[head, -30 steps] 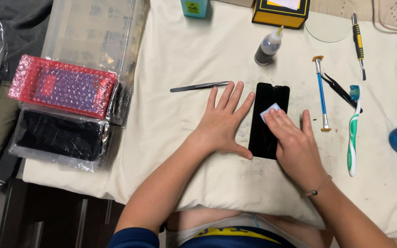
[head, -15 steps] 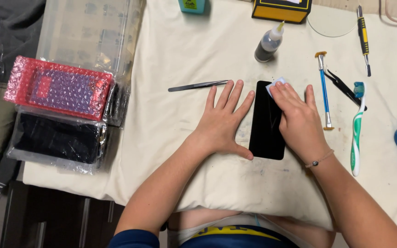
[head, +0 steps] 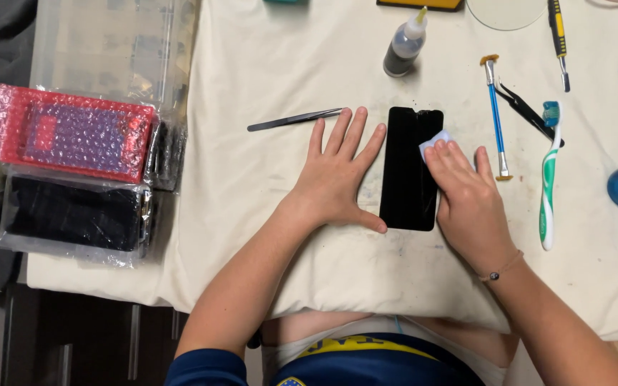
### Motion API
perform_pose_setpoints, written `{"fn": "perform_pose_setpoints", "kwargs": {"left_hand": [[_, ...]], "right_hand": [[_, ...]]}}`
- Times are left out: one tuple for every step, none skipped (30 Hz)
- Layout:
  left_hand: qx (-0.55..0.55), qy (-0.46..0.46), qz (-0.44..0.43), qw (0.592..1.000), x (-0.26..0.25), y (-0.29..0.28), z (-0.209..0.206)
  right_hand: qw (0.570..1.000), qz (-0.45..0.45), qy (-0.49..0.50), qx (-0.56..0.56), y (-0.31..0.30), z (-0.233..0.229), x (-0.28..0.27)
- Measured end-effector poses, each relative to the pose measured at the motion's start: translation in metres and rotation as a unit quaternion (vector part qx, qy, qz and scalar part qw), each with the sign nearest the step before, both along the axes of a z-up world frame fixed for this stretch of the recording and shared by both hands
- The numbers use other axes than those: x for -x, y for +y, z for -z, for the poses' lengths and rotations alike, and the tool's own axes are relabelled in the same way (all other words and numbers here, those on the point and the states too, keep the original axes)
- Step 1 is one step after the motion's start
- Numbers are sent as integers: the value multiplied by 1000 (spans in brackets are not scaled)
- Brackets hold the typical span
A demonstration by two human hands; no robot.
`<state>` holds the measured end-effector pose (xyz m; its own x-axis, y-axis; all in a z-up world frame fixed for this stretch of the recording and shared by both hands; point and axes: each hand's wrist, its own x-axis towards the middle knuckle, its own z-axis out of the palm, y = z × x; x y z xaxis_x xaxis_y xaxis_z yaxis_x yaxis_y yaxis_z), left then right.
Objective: The person cleans the screen of a black smartphone with a white wipe. They then apply a liquid from a bottle to the phone's edges using a brush and place the device into a clear plastic bag.
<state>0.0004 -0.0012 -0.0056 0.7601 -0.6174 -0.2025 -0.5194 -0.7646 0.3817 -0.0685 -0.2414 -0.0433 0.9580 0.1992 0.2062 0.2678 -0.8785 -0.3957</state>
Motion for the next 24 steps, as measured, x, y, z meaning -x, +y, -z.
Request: {"fn": "perform_pose_setpoints", "kwargs": {"left_hand": [[1,2,2,1000,0,0,0],[-2,0,2,1000,0,0,0],[-5,-4,0,1000,0,0,0],[-3,-3,0,1000,0,-1,-1],[-3,-3,1,1000,0,-1,-1],[-3,-4,1,1000,0,0,-2],[-2,-2,2,1000,1,0,-2],[-2,1,2,1000,1,-1,-2],[-1,2,3,1000,1,-1,-2],[0,3,3,1000,-1,-1,-3],[-4,2,4,1000,-1,-1,-3],[-7,2,5,1000,0,0,-2],[-7,6,5,1000,1,0,-2],[-6,7,6,1000,2,1,-2],[-3,3,4,1000,1,1,-3],[-2,4,1,1000,-1,1,3],[-21,-40,19,999,-1,2,9],[-40,-82,37,995,0,2,16],[-39,-77,36,996,1,2,16],[-41,-78,39,995,2,1,15],[-45,-83,42,995,-1,3,13],[-46,-83,40,995,0,4,12],[-48,-83,46,994,0,4,11],[-49,-83,51,994,-1,4,10]], "right_hand": [[1000,2,2,1,2,-2,9],[1000,0,5,9,4,-4,18],[1000,-4,6,17,6,-6,26],[1000,-4,7,19,6,-4,36],[999,-15,-7,30,7,-3,46],[999,-26,-20,41,8,-1,55],[999,-25,-18,41,10,0,64],[998,-29,-20,44,11,0,72],[998,-33,-23,48,13,0,80],[998,-32,-22,48,13,0,84],[998,-34,-26,52,13,0,90],[997,-37,-30,56,14,0,97],[997,-37,-26,56,14,0,101],[997,-37,-25,56,14,0,104],[997,-41,-28,57,13,0,103],[997,-43,-28,59,17,-8,93],[994,-70,-41,76,21,-16,85],[990,-97,-53,92,25,-23,76],[990,-99,-48,92,31,-23,75],[989,-109,-42,87,36,-22,74],[989,-119,-41,80,42,-21,69],[989,-121,-41,78,39,-24,75],[988,-123,-41,86,35,-27,80],[987,-124,-40,94,31,-30,84]]}}
